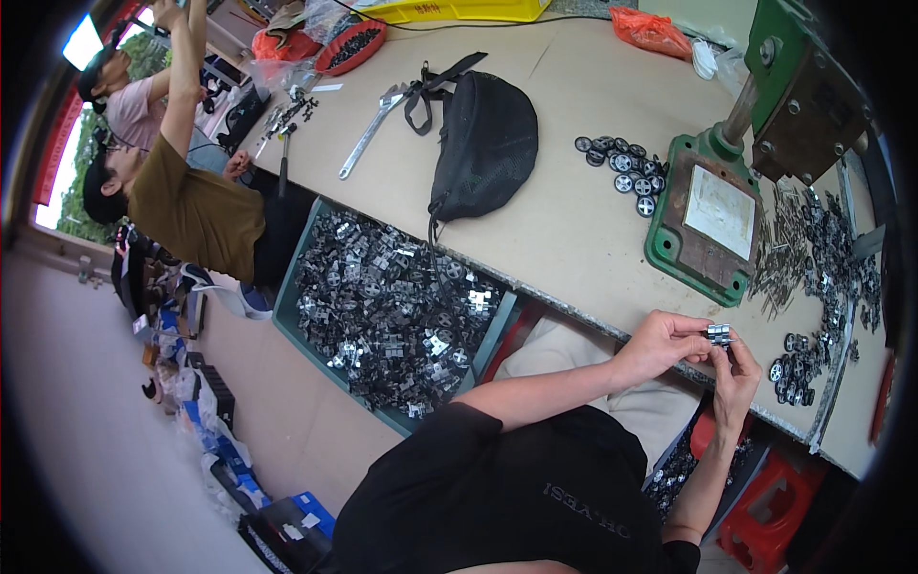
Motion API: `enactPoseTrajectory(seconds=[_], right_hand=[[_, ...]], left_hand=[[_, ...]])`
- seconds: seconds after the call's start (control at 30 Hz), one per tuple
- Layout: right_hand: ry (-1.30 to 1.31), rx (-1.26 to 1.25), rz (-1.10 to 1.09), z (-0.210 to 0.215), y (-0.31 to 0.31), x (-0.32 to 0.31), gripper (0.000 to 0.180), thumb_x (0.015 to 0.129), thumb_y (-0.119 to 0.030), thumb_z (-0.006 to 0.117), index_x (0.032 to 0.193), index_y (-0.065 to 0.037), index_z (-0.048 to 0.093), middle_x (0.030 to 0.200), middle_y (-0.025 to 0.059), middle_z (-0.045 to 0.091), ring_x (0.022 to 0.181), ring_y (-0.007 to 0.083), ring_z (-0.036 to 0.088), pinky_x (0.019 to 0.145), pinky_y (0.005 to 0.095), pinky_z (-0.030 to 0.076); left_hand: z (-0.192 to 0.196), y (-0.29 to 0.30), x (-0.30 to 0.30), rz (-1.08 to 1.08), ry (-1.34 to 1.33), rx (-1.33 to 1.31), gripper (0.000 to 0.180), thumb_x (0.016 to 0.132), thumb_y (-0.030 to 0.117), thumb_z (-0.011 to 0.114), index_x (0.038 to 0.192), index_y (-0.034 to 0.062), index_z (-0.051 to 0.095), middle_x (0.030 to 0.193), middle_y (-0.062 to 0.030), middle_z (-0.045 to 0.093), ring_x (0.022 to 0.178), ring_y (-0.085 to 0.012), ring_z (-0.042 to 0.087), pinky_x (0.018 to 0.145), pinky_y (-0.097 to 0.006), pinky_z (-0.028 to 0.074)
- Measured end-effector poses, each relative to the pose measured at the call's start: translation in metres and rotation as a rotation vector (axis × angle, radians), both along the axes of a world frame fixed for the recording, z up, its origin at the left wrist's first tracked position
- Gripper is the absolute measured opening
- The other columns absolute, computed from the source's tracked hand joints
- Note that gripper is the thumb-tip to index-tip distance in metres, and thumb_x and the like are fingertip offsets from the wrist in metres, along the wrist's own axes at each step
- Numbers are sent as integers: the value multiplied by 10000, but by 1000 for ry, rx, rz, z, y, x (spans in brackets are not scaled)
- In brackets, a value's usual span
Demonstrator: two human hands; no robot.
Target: The person assembles small metal rings, plastic bases, electronic components, and metal pins by hand, pressing them together using a hand-operated press.
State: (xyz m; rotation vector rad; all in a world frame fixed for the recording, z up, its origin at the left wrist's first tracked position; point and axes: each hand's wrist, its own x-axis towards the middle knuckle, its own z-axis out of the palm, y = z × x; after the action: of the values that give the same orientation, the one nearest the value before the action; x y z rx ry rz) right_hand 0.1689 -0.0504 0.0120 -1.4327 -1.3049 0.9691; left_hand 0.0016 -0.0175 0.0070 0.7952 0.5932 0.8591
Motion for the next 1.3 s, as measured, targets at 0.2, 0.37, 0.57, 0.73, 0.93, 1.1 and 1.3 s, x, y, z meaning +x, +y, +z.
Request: enactPoseTrajectory(seconds=[0.2,0.37,0.57,0.73,0.93,1.1,1.3], right_hand=[[-20,182,47,15,2,5,161,823,19,571,968,82,600,840,44,549,762,100,494,661,205,377],[22,143,-119,7,-4,-4,115,832,25,552,914,89,600,812,46,538,730,95,485,626,203,383],[225,133,-153,14,8,-21,132,828,-9,565,907,79,625,838,75,596,751,120,550,661,220,442],[136,100,-18,16,16,-14,187,798,-82,628,948,27,655,860,99,651,764,133,584,692,246,456],[-315,-40,-120,45,46,87,297,795,-210,631,1009,-4,645,919,141,668,839,168,630,753,281,477],[-728,14,-389,36,99,157,260,755,-170,627,932,18,652,857,191,649,843,316,627,771,369,482],[-1072,-155,-406,33,116,155,328,712,-248,681,937,-11,653,1017,182,591,952,321,580,795,407,479]], left_hand=[[-10,-1,8,-8,-11,16,374,878,49,536,1241,-20,474,1070,-64,598,904,-65,546,799,-210,457],[-7,-4,14,-51,-41,38,354,909,67,489,1253,-12,462,1134,-73,563,990,-100,544,862,-252,464],[8,7,-1,-20,50,-15,335,907,44,471,1224,-61,456,1120,-119,561,958,-187,595,875,-305,495],[5,20,-6,-82,-71,-10,310,902,49,483,1202,-29,481,1125,-130,563,993,-227,586,861,-332,511],[-13,27,-10,-108,-237,-95,293,898,60,499,1177,-29,494,1102,-159,575,999,-282,584,856,-334,509],[-19,25,-7,-105,-290,-75,288,899,63,500,1174,-21,495,1092,-160,577,999,-288,583,855,-320,505],[-20,26,-10,-80,-312,-59,304,899,60,499,1190,-24,481,1109,-162,566,1014,-290,574,862,-322,497]])
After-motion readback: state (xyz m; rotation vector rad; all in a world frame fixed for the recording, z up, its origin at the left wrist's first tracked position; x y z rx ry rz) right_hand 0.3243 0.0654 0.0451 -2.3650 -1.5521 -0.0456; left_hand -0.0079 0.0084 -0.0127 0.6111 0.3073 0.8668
